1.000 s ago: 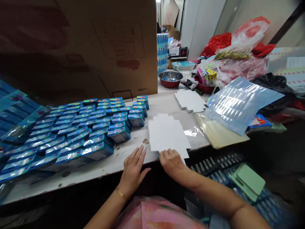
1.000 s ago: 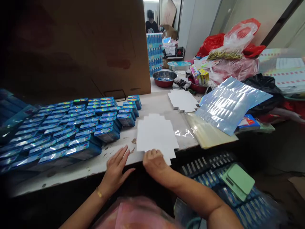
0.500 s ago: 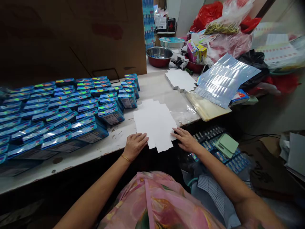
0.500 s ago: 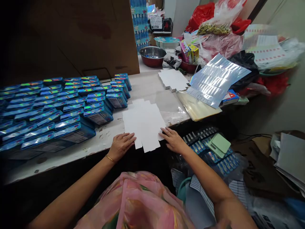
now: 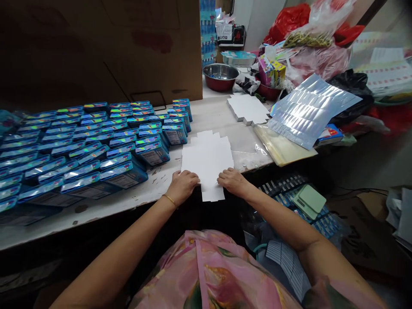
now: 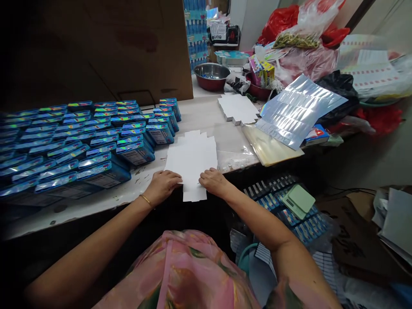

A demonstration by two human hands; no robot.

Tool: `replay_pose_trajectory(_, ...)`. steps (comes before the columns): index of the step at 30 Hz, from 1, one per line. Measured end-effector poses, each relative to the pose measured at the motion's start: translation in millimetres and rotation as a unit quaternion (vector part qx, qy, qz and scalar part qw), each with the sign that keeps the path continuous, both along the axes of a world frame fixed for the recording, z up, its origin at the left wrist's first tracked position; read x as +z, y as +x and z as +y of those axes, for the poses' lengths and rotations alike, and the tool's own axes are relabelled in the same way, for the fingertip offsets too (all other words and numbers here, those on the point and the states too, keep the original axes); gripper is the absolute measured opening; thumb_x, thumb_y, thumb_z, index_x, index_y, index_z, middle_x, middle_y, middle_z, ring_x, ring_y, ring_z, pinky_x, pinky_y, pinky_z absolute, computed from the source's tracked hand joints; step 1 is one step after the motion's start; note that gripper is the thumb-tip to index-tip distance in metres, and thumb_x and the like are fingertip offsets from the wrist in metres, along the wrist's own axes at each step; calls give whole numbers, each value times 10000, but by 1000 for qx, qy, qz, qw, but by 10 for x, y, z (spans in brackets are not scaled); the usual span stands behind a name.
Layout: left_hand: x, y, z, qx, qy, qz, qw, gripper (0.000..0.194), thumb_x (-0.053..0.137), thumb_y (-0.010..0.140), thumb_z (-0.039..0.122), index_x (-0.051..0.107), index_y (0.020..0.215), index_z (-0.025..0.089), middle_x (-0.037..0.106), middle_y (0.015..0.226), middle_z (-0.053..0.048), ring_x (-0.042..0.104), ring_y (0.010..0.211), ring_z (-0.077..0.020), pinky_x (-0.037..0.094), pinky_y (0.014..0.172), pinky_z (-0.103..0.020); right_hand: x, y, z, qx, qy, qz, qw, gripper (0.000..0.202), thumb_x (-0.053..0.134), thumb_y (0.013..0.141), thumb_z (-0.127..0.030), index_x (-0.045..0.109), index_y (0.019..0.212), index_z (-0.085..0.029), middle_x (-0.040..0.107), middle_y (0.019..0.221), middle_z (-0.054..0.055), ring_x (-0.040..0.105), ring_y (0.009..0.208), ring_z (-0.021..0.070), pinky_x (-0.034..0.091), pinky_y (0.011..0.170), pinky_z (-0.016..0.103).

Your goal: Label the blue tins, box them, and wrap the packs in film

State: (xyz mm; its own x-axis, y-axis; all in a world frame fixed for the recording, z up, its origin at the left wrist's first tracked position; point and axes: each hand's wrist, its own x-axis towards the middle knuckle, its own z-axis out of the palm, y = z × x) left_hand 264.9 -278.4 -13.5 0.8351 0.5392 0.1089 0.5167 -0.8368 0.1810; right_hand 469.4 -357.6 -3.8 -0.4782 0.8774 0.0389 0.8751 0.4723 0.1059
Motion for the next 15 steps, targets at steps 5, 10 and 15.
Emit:
replay_pose_trajectory(5,255,314,-26,-1,26,123,992,214,478,802,193,628,651,181,622,760,-59,504,826,-226,290,723,-443,-74,-271,151,-24,1,-47,999,277,352,799,-21,614,748,-96,595,728,123,519,699,189,321,604,317)
replay_pose_trajectory(10,195,292,100,-40,-8,143,989,221,495,799,269,642,660,179,633,777,-51,531,780,-190,291,708,-387,-84,-170,-23,-37,35,-15,999,333,312,844,-51,573,1048,-83,609,731,101,528,698,189,360,614,321)
replay_pose_trajectory(15,-59,-34,213,-47,-61,48,996,176,456,810,255,627,811,215,643,932,-24,550,882,-161,303,796,-355,-146,268,-142,-78,56,112,989,346,406,835,-81,525,1153,-151,631,1005,83,527,922,175,397,798,321)
